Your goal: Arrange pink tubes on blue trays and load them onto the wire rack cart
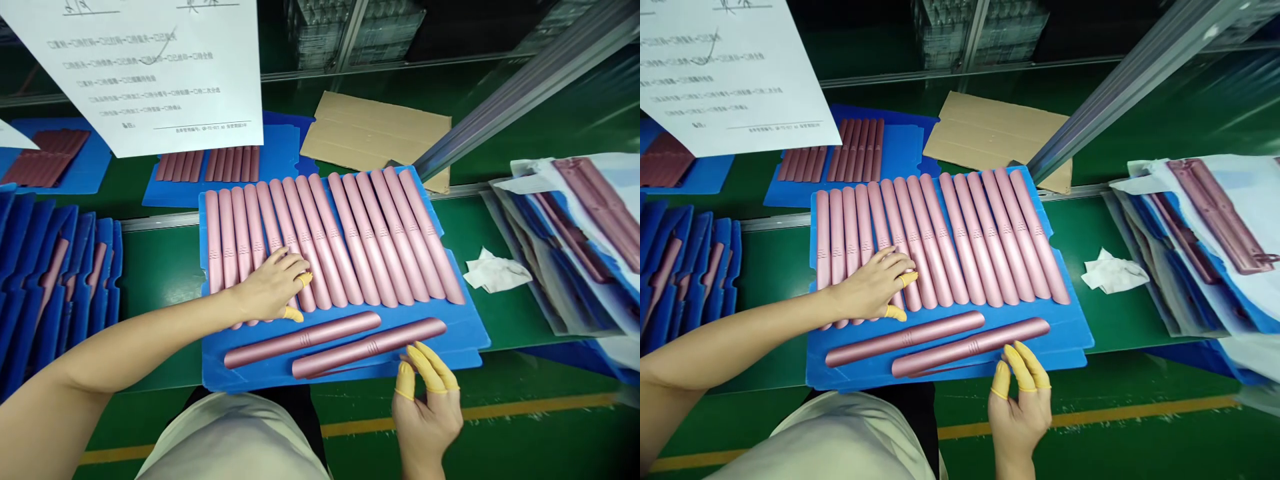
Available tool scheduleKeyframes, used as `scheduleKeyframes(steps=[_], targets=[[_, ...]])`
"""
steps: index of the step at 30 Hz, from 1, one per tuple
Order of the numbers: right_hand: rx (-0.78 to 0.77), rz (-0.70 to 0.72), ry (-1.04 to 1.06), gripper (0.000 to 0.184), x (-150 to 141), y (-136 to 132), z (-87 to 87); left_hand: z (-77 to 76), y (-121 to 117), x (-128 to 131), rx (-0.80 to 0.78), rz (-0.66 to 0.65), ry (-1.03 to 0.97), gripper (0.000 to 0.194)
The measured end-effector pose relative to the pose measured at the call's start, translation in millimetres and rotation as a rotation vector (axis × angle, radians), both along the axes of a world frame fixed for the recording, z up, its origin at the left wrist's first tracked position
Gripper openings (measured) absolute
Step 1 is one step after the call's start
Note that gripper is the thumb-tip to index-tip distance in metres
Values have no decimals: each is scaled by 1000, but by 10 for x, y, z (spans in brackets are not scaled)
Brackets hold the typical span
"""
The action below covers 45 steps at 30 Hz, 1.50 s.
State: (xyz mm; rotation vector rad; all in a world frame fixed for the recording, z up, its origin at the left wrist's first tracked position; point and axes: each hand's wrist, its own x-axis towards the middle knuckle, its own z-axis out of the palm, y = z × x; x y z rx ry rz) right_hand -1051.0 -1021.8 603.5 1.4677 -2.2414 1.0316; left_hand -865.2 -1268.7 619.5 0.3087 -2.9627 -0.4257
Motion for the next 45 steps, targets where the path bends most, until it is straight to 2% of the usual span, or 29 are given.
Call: scheduleKeyframes(steps=[6,9,13,17,21,24,29,32,34,39,45], targets=[[-36,-28,5,29,-264,-11,11,-27,-30,-47,63,91,2,44],[-47,-24,14,27,-483,-44,41,-71,-28,-91,65,112,31,20],[-66,-6,22,28,-845,-104,130,-101,-24,-145,60,124,78,21],[-47,-22,36,28,-1260,-163,207,-58,-37,-216,38,134,83,22],[-20,-55,24,27,-1631,-240,175,20,-51,-406,-8,198,119,23],[24,-105,-63,31,-1823,-298,101,30,-49,-564,-50,170,86,24],[89,-78,-161,34,-1982,-351,10,18,-51,-628,-101,150,2,22],[106,-47,-199,34,-2046,-369,-14,60,-67,-699,-108,165,35,21],[120,-35,-228,35,-2089,-391,-16,96,-72,-828,-107,164,79,21],[134,35,-275,36,-2159,-518,39,115,-58,-1187,-121,63,77,22],[111,197,-258,34,-2183,-659,115,83,-96,-1171,-89,78,29,20]])
